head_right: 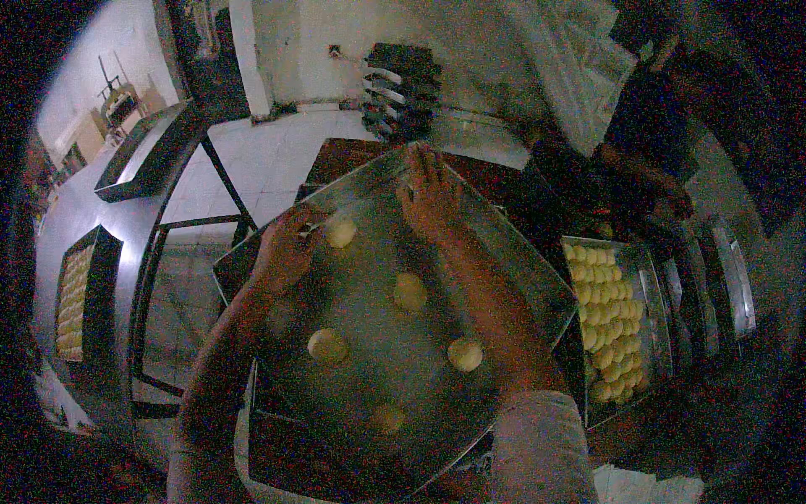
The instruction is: The person shapes portions of dough into rounds by hand and places them onto a metal tray.
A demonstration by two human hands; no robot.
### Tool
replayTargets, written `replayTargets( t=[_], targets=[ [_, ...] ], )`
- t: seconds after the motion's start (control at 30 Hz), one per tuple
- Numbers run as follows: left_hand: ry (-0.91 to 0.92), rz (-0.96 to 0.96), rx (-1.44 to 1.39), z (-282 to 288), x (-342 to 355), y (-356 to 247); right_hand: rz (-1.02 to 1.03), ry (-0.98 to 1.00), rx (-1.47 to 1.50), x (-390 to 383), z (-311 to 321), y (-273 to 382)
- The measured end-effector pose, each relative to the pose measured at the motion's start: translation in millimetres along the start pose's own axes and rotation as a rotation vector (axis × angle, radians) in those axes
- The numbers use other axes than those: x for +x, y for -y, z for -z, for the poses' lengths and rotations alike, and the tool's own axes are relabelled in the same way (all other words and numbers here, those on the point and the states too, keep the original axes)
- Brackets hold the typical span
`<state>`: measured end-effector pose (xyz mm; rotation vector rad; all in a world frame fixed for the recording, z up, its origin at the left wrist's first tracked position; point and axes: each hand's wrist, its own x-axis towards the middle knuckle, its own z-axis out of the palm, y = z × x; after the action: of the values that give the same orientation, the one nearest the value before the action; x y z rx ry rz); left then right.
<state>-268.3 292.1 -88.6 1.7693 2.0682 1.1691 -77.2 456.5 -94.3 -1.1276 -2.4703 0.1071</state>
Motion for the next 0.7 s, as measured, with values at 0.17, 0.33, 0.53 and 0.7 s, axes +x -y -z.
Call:
replayTargets(
  t=[0.17,0.33,0.53,0.7],
  targets=[
    [0.11,-0.061,0.158,-17,15,-2,0.038,0.256,-0.118,-3,-14,-8],
    [0.25,-0.095,0.231,-32,26,-6,0.064,0.305,-0.162,-12,-21,-6],
    [0.408,-0.14,0.247,-35,30,2,0.046,0.164,-0.145,-16,-16,-6],
    [0.223,0.273,-0.837,32,-20,-59,0.109,-0.249,0.422,-41,86,59]
  ],
)
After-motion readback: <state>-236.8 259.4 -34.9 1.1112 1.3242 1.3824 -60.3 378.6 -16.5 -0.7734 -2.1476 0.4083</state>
